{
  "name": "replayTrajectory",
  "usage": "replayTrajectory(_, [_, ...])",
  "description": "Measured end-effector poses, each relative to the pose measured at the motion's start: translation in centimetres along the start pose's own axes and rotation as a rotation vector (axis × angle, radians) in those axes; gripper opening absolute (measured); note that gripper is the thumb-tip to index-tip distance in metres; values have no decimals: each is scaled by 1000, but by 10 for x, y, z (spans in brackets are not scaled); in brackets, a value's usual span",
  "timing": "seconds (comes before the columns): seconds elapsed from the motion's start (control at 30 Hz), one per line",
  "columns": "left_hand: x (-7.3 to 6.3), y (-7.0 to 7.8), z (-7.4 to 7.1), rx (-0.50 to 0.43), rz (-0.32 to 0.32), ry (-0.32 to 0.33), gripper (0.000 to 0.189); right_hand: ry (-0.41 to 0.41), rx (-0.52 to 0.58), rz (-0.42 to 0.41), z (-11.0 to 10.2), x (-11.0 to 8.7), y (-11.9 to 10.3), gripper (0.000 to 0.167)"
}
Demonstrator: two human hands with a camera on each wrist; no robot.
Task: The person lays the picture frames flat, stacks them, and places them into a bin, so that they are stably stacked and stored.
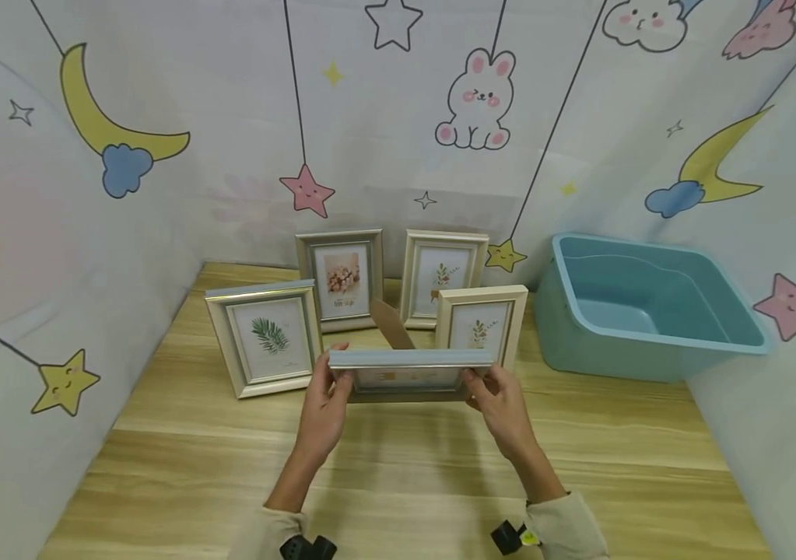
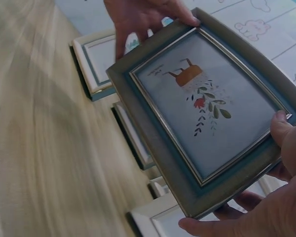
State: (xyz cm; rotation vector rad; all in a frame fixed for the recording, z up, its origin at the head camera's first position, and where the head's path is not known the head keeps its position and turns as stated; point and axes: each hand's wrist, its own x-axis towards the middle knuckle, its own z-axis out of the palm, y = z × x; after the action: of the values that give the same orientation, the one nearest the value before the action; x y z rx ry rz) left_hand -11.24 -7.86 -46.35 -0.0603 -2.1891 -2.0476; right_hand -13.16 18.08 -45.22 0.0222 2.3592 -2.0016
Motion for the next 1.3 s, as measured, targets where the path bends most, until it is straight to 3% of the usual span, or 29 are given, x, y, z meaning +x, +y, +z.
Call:
replayTrajectory(0.17, [11, 2, -9, -9, 18, -164, 55, 24, 54, 23, 2, -8, 11, 37])
replayTrajectory(0.3, [23, 6, -22, -84, 113, -304, 74, 60, 113, 8, 6, -13, 20, 38])
replayTrajectory(0.43, [39, 14, -33, -183, 204, -470, 96, 75, 155, -57, 12, -17, 29, 34])
replayTrajectory(0.6, [59, 20, -44, -314, 247, -733, 124, 53, 217, -160, 17, -19, 36, 19])
replayTrajectory(0.73, [68, 26, -46, -317, 277, -868, 136, 26, 275, -267, 19, -20, 40, 27])
replayTrajectory(0.87, [69, 34, -44, -229, 338, -927, 140, 8, 298, -394, 18, -21, 45, 30])
replayTrajectory(1.0, [67, 39, -42, -156, 386, -942, 140, -14, 269, -515, 13, -20, 50, 26])
replayTrajectory(1.13, [61, 45, -41, -89, 413, -921, 138, -33, 231, -610, 8, -16, 52, 25])
replayTrajectory(1.3, [50, 49, -44, -6, 424, -845, 134, -38, 198, -698, 2, -11, 50, 23])
